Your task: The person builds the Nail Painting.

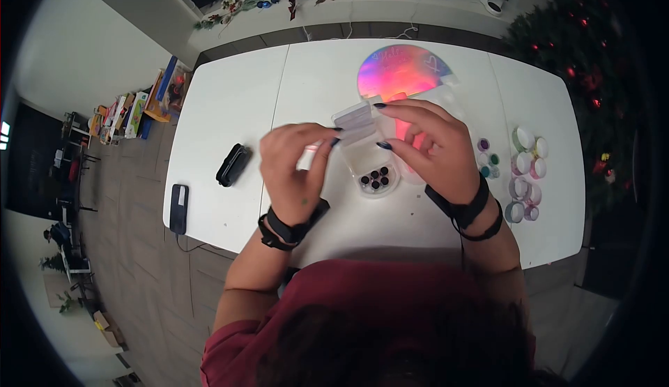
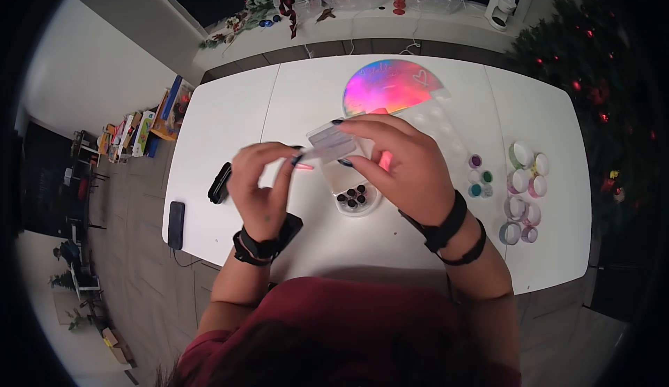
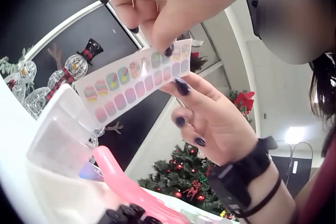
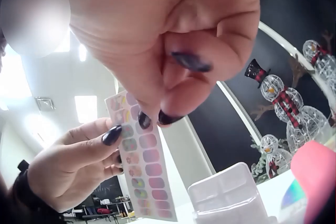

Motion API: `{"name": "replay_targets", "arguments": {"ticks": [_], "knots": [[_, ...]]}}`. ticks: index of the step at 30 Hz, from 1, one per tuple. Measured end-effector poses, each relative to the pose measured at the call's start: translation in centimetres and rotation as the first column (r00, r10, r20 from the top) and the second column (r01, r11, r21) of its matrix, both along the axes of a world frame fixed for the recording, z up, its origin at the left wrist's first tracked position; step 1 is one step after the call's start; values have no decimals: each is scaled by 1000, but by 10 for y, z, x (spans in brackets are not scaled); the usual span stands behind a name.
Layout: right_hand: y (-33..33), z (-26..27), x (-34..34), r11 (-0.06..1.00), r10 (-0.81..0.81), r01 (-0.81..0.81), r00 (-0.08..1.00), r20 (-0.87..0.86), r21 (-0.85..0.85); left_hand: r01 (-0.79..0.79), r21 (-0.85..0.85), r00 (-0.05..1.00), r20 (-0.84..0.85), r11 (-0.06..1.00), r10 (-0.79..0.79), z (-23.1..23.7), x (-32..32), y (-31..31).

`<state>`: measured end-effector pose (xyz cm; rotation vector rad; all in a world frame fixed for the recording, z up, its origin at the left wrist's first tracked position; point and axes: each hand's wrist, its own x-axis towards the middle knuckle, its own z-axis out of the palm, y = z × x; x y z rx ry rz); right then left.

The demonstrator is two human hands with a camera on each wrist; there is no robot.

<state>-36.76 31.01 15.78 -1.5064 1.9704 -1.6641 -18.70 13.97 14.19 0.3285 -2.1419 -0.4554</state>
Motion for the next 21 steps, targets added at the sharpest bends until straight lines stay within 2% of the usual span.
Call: {"name": "replay_targets", "arguments": {"ticks": [1,2,4,6,7,9,10,11,13,15,17,18,21], "knots": [[-7,0,-3,999,41,-41,998,-49,5,23,14,1000,20,1000,-23,-2,1,8],[-12,-4,-7,997,63,-53,981,-182,61,29,27,998,52,999,-30,-4,4,11],[-19,-12,-7,997,38,-21,971,-235,76,35,38,996,80,999,-38,-10,6,10],[-23,-19,-7,996,7,18,959,-284,84,-28,162,976,218,986,-8,-20,11,1],[-23,-23,-11,993,-25,62,945,-325,103,-23,159,976,218,987,-12,-27,14,-6],[-22,-29,-19,986,-57,109,928,-367,123,-194,34,870,468,980,156,-45,22,-21],[-21,-31,-24,979,-79,148,907,-413,137,-231,-9,823,532,973,201,-52,25,-27],[-21,-33,-26,971,-95,183,884,-457,153,-234,-4,821,535,972,200,-62,26,-32],[-25,-43,-27,973,-90,173,894,-439,153,-247,-64,809,536,967,242,-82,27,-48],[-29,-49,-28,976,-92,167,900,-426,141,-242,-31,813,539,970,220,-94,33,-66],[-32,-53,-25,968,-96,183,902,-421,172,-374,-163,743,537,913,400,-93,40,-78],[-33,-52,-24,969,-95,180,903,-418,169,-405,-173,731,528,898,432,-96,47,-88],[-33,-49,-22,976,-112,174,920,-376,134,-451,-99,668,622,887,409,-104,63,-110]]}}
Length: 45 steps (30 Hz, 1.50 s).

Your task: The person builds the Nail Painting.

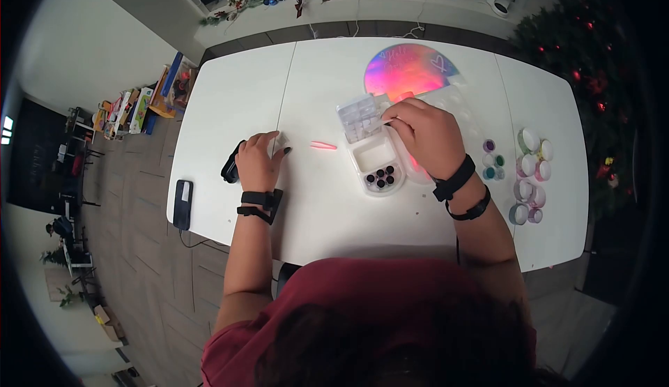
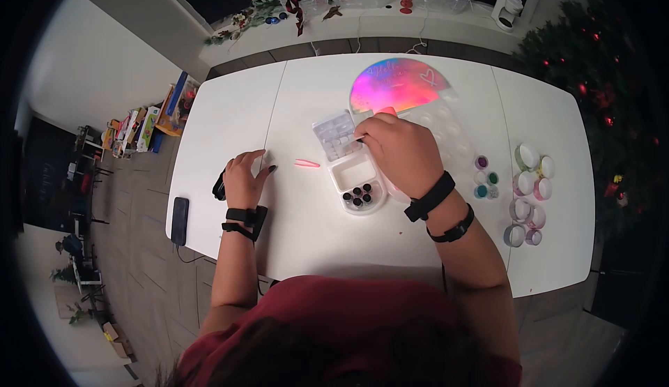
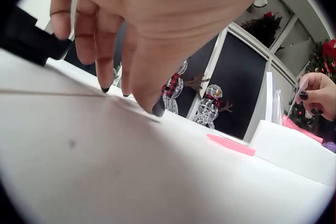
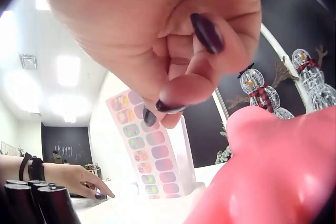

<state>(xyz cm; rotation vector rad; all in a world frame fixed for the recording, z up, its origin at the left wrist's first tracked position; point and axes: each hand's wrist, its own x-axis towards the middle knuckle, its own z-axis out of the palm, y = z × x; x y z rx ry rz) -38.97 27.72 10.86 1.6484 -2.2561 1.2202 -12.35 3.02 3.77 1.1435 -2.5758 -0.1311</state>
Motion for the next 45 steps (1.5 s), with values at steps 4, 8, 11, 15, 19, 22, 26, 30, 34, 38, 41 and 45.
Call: {"name": "replay_targets", "arguments": {"ticks": [4,8,11,15,19,22,26,30,34,38,41,45], "knots": [[0,-7,-1,996,3,-4,1000,11,92,-1,54,985,-171,999,10,-11,2,-6],[1,-8,-1,986,-8,13,1000,-27,164,30,50,988,-153,998,-22,-5,0,-5],[0,-5,2,987,-62,57,998,24,147,58,55,991,-127,997,-50,-4,-2,-4],[5,-2,3,985,-101,101,995,-2,142,109,53,988,-117,993,-102,-8,-4,-2],[15,13,8,983,-110,102,993,44,150,169,188,972,-193,968,-132,-9,-5,2],[23,29,15,984,-96,82,992,85,157,163,336,946,-320,928,-50,-2,-12,21],[27,37,28,993,13,-31,988,155,115,223,387,938,-334,895,-89,30,-24,53],[26,37,36,976,118,-158,963,244,150,411,-126,758,-504,903,-415,50,-35,86],[18,12,36,925,285,-377,763,580,42,442,-542,639,-369,715,-675,62,-41,109],[18,5,33,893,350,-422,429,833,-158,467,-594,612,-316,654,-725,69,-44,111],[18,6,25,921,333,-363,553,764,-138,532,-481,613,-349,697,-709,85,-48,112],[18,16,23,936,325,-335,706,629,-107,560,-220,668,-449,798,-593,80,-53,111]]}}
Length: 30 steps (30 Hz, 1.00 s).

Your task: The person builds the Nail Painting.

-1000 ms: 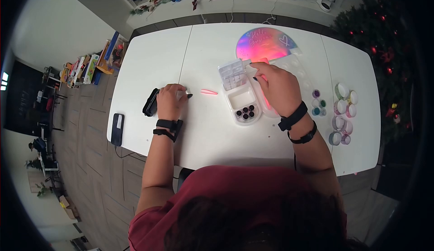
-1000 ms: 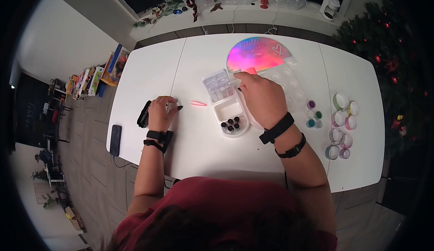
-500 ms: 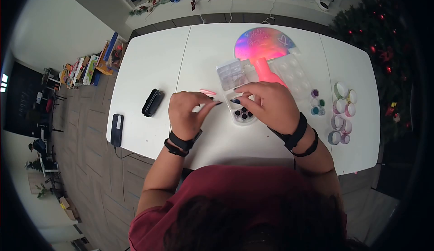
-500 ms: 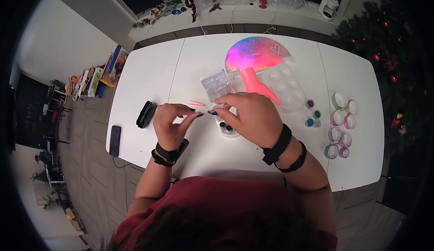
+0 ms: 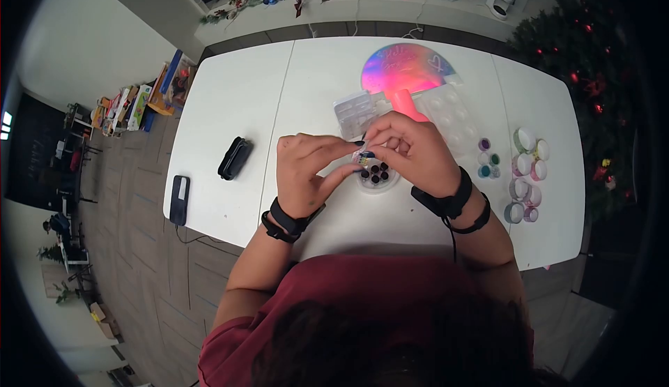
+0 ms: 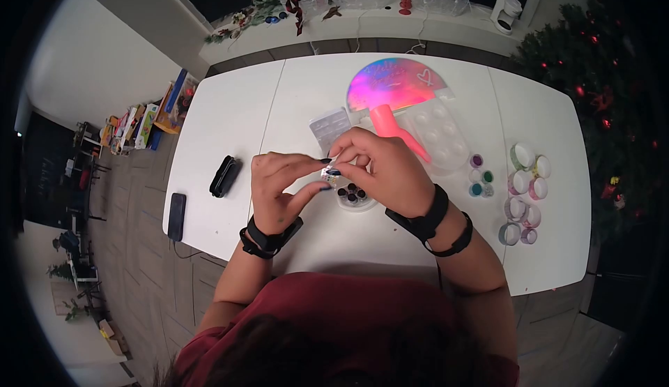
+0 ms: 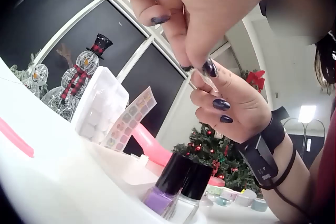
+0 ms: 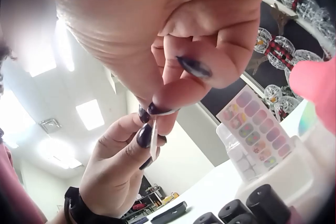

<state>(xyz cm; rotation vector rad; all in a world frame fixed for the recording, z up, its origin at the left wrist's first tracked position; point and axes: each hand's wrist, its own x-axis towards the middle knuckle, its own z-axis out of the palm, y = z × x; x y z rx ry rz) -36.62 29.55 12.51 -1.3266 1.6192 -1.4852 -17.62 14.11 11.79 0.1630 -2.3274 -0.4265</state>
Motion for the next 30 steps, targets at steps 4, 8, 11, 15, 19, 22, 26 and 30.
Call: {"name": "replay_targets", "arguments": {"ticks": [4,8,11,15,19,22,26,30], "knots": [[-2,-4,0,999,47,-46,996,-79,20,-24,48,996,89,999,20,-11,-1,-3],[-2,0,-2,1000,-23,28,954,-299,14,-79,130,980,194,988,53,-24,-9,-12],[-6,-5,-5,975,-216,173,889,-403,-141,-204,214,954,261,955,145,-46,-20,-33],[-1,-2,-10,966,-255,216,889,-380,-143,-169,138,964,231,976,134,-47,-27,-40],[0,-1,-12,971,-240,215,893,-381,-108,-141,88,960,257,986,114,-47,-33,-39],[-2,-6,-12,974,-226,204,899,-375,-98,-149,-37,960,234,988,153,-50,-34,-36],[-3,-8,-13,978,-208,193,887,-411,-80,-158,-77,952,251,984,173,-60,-31,-36],[-3,-13,-14,983,-170,182,895,-412,-10,-157,-54,958,234,986,166,-58,-29,-34]]}}
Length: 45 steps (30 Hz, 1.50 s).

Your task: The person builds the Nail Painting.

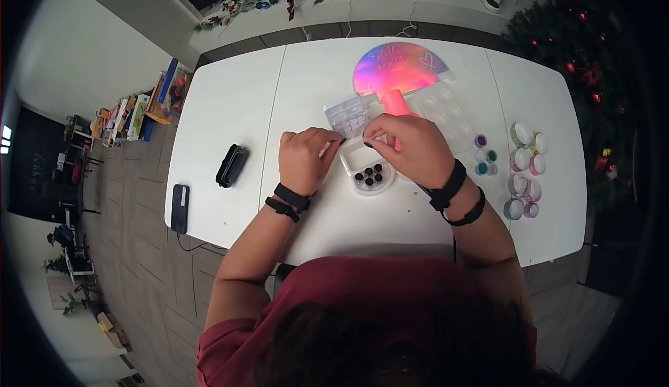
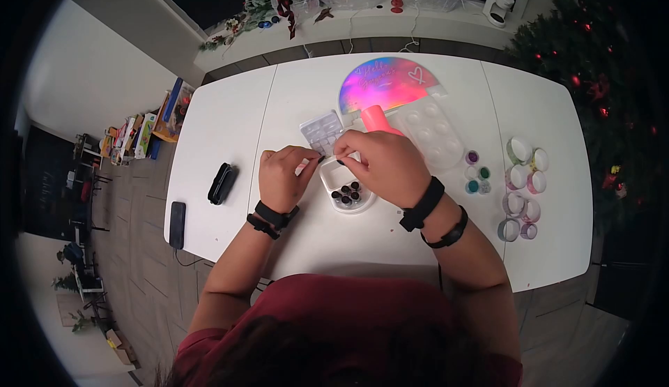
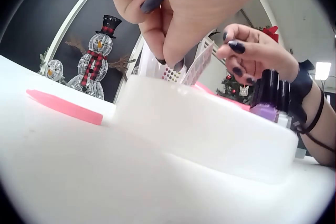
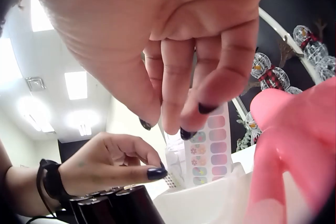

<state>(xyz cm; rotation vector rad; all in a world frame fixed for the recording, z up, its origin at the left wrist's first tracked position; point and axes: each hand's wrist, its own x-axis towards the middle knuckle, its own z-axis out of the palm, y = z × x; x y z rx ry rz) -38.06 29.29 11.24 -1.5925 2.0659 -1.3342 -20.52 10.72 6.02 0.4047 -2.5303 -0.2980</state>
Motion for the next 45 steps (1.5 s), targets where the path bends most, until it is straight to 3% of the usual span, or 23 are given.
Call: {"name": "replay_targets", "arguments": {"ticks": [2,6,10,15,21,24,26,31,34,37,38,45], "knots": [[-2,-8,-2,999,14,-10,991,-133,37,-16,13,1000,-2,1000,16,7,4,4],[-4,-11,0,999,31,-26,988,-151,37,-34,119,999,-23,992,37,15,8,11],[-5,-15,1,995,80,-71,988,-136,73,-56,111,998,-15,992,58,16,3,15],[-5,-19,0,990,120,-108,983,-137,88,-63,-18,998,-9,998,63,9,-7,14],[-6,-8,3,999,38,-35,993,-110,27,-78,-121,995,59,990,85,4,-8,14],[-3,-3,5,998,5,5,982,-188,55,-86,-86,996,12,993,88,9,-5,16],[-3,-3,9,997,-73,64,944,-320,-39,-42,-83,999,10,996,43,8,-2,15],[-4,-7,14,999,-18,30,959,-284,40,31,-90,998,66,995,-25,13,11,9],[-6,-9,12,998,22,-2,952,-306,68,-215,6,962,173,977,210,13,21,-4],[-5,-8,13,997,30,-6,939,-342,72,-255,-11,931,269,967,248,4,28,-17],[-4,-6,14,998,20,4,936,-351,66,-254,87,922,323,963,214,5,30,-19],[-2,9,21,997,-28,-2,923,-384,-77,-228,137,938,296,964,180,-6,34,-33]]}}
